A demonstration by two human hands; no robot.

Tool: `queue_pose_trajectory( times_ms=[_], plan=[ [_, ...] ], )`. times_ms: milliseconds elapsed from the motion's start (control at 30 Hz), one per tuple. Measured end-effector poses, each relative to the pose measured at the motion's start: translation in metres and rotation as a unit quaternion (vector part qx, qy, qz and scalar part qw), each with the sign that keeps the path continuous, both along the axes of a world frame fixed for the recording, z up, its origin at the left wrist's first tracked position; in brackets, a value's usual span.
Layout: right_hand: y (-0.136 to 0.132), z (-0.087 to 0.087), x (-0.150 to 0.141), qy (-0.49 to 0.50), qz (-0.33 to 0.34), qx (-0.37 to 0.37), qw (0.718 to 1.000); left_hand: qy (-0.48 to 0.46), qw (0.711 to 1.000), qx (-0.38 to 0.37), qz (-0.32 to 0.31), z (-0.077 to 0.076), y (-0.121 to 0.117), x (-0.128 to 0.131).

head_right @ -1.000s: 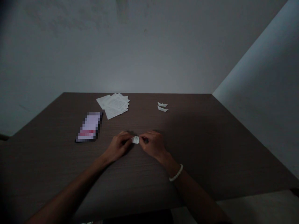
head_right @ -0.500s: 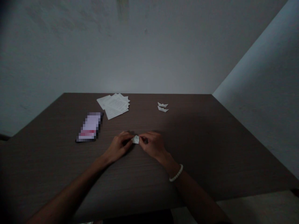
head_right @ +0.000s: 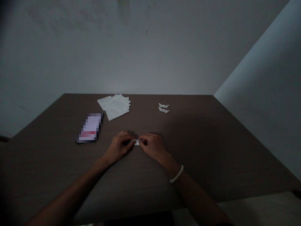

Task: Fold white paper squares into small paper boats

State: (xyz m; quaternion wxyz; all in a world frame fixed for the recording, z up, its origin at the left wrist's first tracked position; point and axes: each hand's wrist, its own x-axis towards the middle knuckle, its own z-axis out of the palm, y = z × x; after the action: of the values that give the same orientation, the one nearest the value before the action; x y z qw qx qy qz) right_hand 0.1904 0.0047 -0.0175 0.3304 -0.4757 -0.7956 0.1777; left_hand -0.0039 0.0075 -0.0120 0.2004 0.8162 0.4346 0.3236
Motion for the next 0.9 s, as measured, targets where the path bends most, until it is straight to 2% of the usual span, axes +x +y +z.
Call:
queue_pose_trajectory(
  times_ms=[167, 333, 500, 633, 900],
  plan=[
    [0.0, 0.002, 0.002, -0.017, 0.021, 0.005, 1.0, 0.019, 1.0, 0.015, -0.009, -0.002, 0.0, 0.0],
    [0.001, -0.003, 0.006, -0.034, 0.056, 0.033, 0.997, 0.044, 0.996, 0.066, -0.036, -0.005, 0.0, -0.003],
    [0.004, -0.01, 0.013, -0.083, 0.087, 0.072, 0.99, 0.124, 0.984, 0.084, -0.094, 0.001, 0.0, -0.009],
    [0.005, -0.008, 0.017, -0.109, 0.103, 0.08, 0.985, 0.151, 0.977, 0.088, -0.125, 0.007, -0.001, -0.012],
    [-0.001, 0.003, 0.021, -0.139, 0.082, 0.069, 0.984, 0.164, 0.975, 0.078, -0.127, 0.013, -0.006, -0.013]
  ],
)
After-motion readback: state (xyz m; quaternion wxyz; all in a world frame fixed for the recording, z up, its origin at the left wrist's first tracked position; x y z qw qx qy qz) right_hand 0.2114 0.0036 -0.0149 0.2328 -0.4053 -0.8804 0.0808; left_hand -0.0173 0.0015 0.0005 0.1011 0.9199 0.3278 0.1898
